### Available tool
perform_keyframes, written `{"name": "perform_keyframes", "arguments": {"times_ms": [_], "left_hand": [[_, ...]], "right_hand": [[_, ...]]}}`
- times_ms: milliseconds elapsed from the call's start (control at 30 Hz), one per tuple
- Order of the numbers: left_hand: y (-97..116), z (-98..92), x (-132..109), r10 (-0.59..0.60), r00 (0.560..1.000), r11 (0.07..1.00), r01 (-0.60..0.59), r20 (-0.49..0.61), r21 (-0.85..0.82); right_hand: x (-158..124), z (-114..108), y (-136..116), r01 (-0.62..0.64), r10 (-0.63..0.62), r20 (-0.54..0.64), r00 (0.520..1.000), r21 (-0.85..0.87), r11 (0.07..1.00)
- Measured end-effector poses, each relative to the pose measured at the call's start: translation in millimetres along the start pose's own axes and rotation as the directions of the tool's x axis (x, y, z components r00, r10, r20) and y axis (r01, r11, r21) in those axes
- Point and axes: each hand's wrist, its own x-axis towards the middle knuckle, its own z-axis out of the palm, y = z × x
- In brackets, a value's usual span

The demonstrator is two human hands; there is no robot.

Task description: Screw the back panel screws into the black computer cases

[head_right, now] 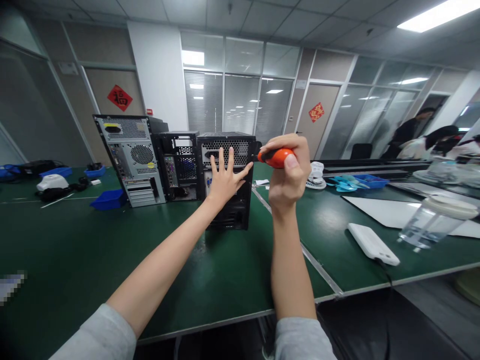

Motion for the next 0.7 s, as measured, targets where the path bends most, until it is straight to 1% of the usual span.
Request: {"name": "perform_keyframes", "arguments": {"times_ms": [167, 367, 700], "left_hand": [[-1, 1.6, 0, 0.007, 1.000, 1.000, -0.007, 0.000, 0.021], [-1, 2.1, 0, 0.008, 1.000, 1.000, -0.008, -0.002, 0.030], [-1, -0.6, 0, 0.006, 1.000, 1.000, -0.006, 0.025, 0.020]], "right_hand": [[-2, -5, -2, 0.001, -0.001, -0.004, 1.000, 0.026, 1.000], [-2, -17, -3, 0.021, -0.021, 0.016, 1.000, -0.043, 0.999], [-5, -29, -4, 0.030, -0.029, 0.006, 1.000, -0.076, 0.997]]}}
